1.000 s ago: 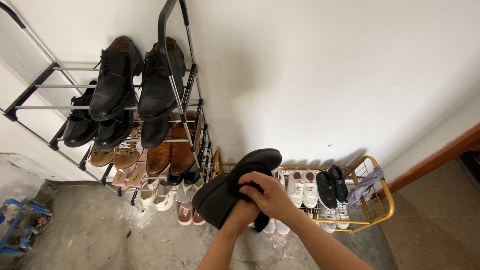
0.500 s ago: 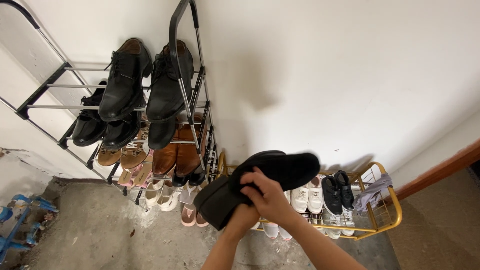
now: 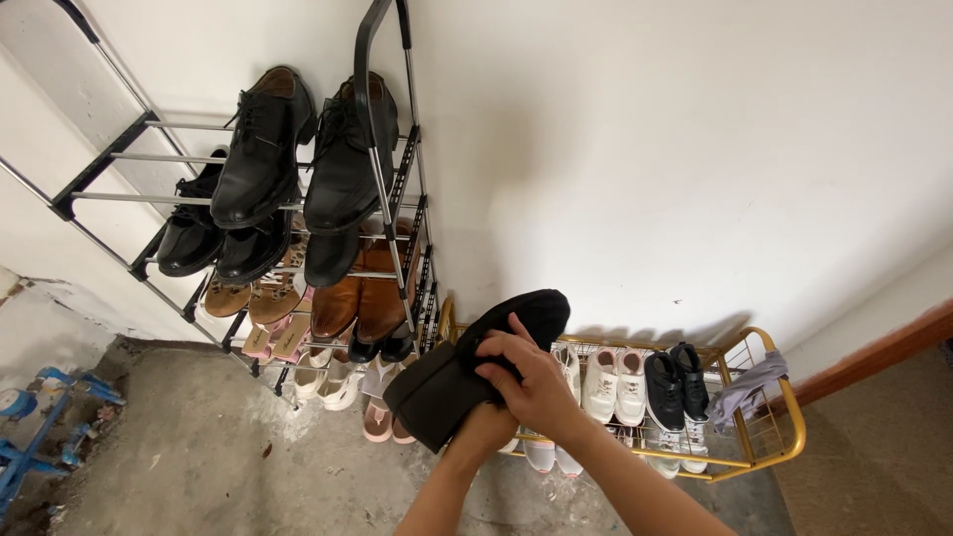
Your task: Cleaning and polishing a black leather dress shoe with a cloth.
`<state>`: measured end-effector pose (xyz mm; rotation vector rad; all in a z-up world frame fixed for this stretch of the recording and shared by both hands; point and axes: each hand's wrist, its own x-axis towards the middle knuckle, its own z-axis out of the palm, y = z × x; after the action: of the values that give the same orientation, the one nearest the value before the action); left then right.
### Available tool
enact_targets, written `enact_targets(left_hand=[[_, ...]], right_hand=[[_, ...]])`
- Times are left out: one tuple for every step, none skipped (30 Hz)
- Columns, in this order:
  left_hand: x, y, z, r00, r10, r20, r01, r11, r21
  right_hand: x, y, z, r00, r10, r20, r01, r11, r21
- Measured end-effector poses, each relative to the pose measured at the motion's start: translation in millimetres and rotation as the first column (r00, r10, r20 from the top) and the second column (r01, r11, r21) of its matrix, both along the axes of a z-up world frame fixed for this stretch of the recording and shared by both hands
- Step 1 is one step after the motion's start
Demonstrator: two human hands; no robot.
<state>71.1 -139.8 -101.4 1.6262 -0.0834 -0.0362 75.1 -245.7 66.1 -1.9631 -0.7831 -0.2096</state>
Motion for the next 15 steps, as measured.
enact_targets(left_hand=[[-1,0,0,1.000,0.000,-0.001,0.000,1.000,0.002],[-4,0,0,0.998,0.044,0.050,-0.046,0.998,0.051],[-7,0,-1,0.991,0.084,0.102,-0.094,0.991,0.098],[-11,-2,9,0.991,0.083,0.104,-0.093,0.991,0.097],[-15,-3,19,0.992,0.128,0.014,-0.128,0.991,-0.029],[-20,-3,27,0.983,0.164,-0.083,-0.175,0.973,-0.149],[-22,-2,23,0.983,0.167,-0.082,-0.178,0.973,-0.148],[-24,-1,18,0.977,0.212,-0.028,-0.213,0.977,-0.032],[-25,0,13,0.968,0.250,0.032,-0.251,0.964,0.083],[-29,3,29,0.968,0.250,0.031,-0.251,0.964,0.084],[-34,6,45,0.975,0.219,-0.029,-0.217,0.974,0.063],[-38,10,62,0.979,0.188,-0.085,-0.185,0.982,0.041],[-36,11,69,0.978,0.189,-0.084,-0.186,0.982,0.041],[-33,11,76,0.973,0.181,-0.144,-0.157,0.974,0.163],[-31,12,82,0.962,0.181,-0.205,-0.119,0.953,0.280]], right_hand=[[6,-3,1,1.000,0.000,-0.001,0.000,1.000,0.002],[11,-6,0,0.994,0.035,0.104,-0.031,0.999,-0.040],[16,-9,0,0.976,0.075,0.206,-0.058,0.995,-0.086],[23,-16,2,0.975,0.073,0.208,-0.056,0.995,-0.087],[30,-23,4,0.958,0.013,0.287,0.007,0.998,-0.070],[37,-28,4,0.932,-0.043,0.361,0.064,0.997,-0.048],[52,-41,-16,0.932,-0.041,0.361,0.061,0.997,-0.047],[66,-54,-37,0.956,-0.244,0.162,0.243,0.970,0.022],[81,-67,-57,0.905,-0.422,-0.055,0.425,0.904,0.049],[82,-76,-56,0.905,-0.422,-0.057,0.425,0.904,0.049],[83,-84,-55,0.846,-0.452,-0.285,0.506,0.849,0.155],[84,-92,-53,0.753,-0.428,-0.501,0.594,0.770,0.235],[76,-91,-44,0.754,-0.426,-0.501,0.593,0.770,0.236],[69,-89,-36,0.744,-0.380,-0.550,0.607,0.728,0.319],[62,-87,-28,0.735,-0.328,-0.594,0.621,0.676,0.396]])
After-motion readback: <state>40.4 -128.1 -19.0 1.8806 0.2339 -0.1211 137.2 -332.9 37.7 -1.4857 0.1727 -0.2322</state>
